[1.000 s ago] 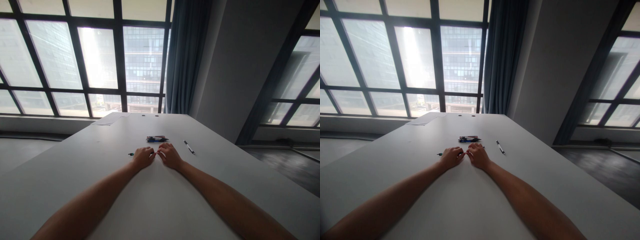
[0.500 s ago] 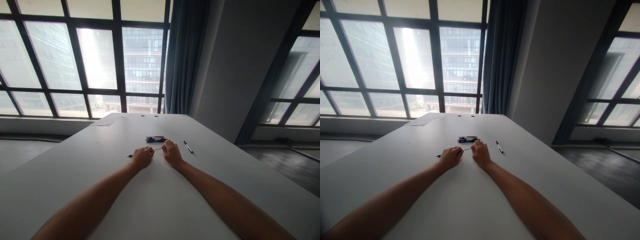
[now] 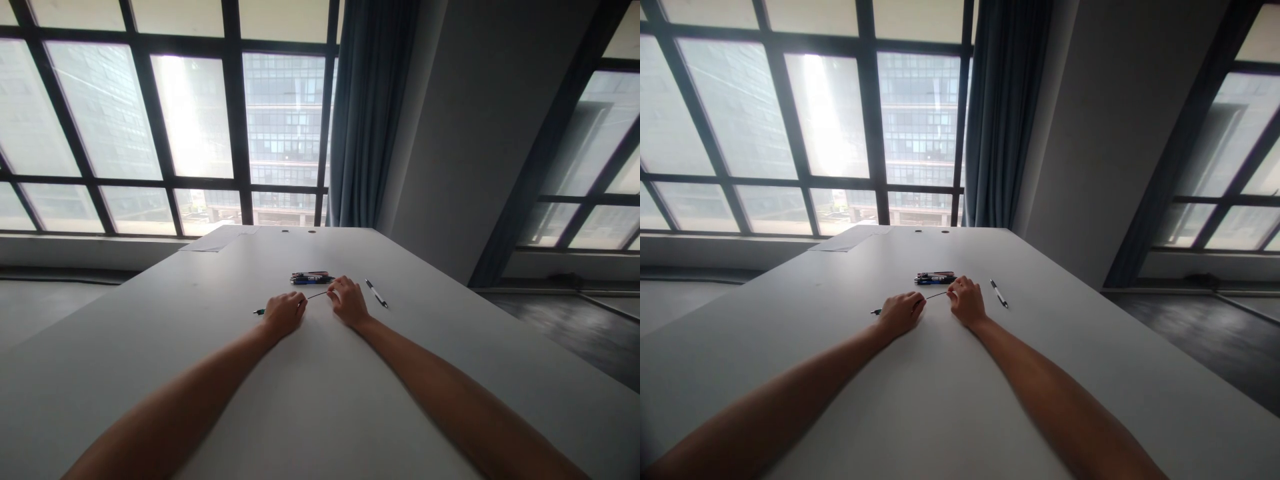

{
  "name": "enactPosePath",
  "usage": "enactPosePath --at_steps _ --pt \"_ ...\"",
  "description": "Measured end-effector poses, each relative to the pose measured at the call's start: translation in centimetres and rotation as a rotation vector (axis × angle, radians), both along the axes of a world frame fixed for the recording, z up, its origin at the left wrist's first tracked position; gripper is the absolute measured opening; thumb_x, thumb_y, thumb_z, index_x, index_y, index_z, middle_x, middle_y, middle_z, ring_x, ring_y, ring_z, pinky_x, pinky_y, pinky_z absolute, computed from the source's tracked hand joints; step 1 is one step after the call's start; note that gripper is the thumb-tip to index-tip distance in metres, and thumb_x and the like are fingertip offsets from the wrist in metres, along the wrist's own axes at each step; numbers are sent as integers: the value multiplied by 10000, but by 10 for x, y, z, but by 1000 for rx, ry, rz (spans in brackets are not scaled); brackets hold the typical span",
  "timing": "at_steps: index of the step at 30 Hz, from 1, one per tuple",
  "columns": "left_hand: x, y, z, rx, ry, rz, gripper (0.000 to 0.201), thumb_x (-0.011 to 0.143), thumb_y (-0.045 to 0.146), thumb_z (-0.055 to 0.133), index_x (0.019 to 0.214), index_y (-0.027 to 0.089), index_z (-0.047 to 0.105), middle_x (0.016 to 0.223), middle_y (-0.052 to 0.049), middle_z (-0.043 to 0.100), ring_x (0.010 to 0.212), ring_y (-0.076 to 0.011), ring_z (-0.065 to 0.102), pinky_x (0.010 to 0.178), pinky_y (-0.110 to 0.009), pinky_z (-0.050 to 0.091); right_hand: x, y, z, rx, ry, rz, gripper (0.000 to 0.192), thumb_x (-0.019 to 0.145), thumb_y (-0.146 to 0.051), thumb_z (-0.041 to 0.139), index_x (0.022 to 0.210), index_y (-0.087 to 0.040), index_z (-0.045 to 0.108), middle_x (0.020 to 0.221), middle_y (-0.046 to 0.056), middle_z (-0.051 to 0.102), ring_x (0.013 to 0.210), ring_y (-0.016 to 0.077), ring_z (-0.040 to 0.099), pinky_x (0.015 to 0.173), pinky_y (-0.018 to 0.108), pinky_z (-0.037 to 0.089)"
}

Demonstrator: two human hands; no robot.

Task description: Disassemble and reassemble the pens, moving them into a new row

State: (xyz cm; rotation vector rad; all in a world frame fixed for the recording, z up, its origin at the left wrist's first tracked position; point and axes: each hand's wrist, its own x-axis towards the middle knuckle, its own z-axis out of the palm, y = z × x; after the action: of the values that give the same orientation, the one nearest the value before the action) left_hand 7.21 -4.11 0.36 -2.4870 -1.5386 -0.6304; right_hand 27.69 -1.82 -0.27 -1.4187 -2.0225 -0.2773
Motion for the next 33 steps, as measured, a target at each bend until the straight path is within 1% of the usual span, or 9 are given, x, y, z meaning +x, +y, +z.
enactPosePath --at_steps 7,9,14,18,22,25,29,33 --pt "-1 0 0 -11 0 -3 335 954 360 318 944 222 623 929 -45 685 810 -179 632 662 -272 407 16 12 0 42 91 -127 176 904 -187 452 906 -166 627 1003 72 583 962 196 509 836 298 316" --pt "-1 0 0 -14 3 -2 338 951 359 320 939 219 627 922 -45 687 796 -177 631 655 -270 406 16 10 0 56 94 -124 161 889 -201 469 863 -165 624 1000 69 581 962 195 507 836 299 315" --pt "0 0 1 -13 5 0 337 941 368 334 913 214 633 911 -49 688 773 -175 628 643 -266 405 4 -2 1 37 -41 -53 85 792 -201 553 742 -166 612 990 77 577 931 202 498 806 312 308" --pt "1 -1 2 -26 -7 -5 329 938 364 341 910 218 635 904 -49 687 764 -171 625 649 -264 410 -3 -6 0 8 -122 -84 73 760 -204 572 721 -159 614 977 92 575 915 214 488 799 331 304" --pt "1 -2 2 -39 -19 12 319 929 364 357 930 225 644 926 -51 689 798 -176 627 678 -270 422 -1 -6 -1 -38 -127 -146 79 745 -197 569 704 -159 624 964 95 574 910 219 486 780 337 307" --pt "1 -2 2 -43 -35 1 313 923 349 361 947 225 648 936 -49 690 803 -174 625 683 -272 437 0 -5 -1 -61 -119 -163 85 744 -200 571 697 -160 629 949 93 578 911 220 488 773 339 312" --pt "0 0 0 -24 -56 -38 303 896 264 382 1035 226 648 998 -47 689 887 -181 621 730 -280 468 0 -5 -1 -71 -108 -169 100 752 -206 565 695 -159 633 936 95 579 903 219 488 767 338 309" --pt "-1 2 -2 -5 -63 -74 349 851 193 409 1112 206 640 1050 -59 679 968 -199 599 788 -306 489 -1 -6 -1 -84 -92 -169 82 740 -203 575 697 -159 628 934 94 580 907 219 486 778 337 306"
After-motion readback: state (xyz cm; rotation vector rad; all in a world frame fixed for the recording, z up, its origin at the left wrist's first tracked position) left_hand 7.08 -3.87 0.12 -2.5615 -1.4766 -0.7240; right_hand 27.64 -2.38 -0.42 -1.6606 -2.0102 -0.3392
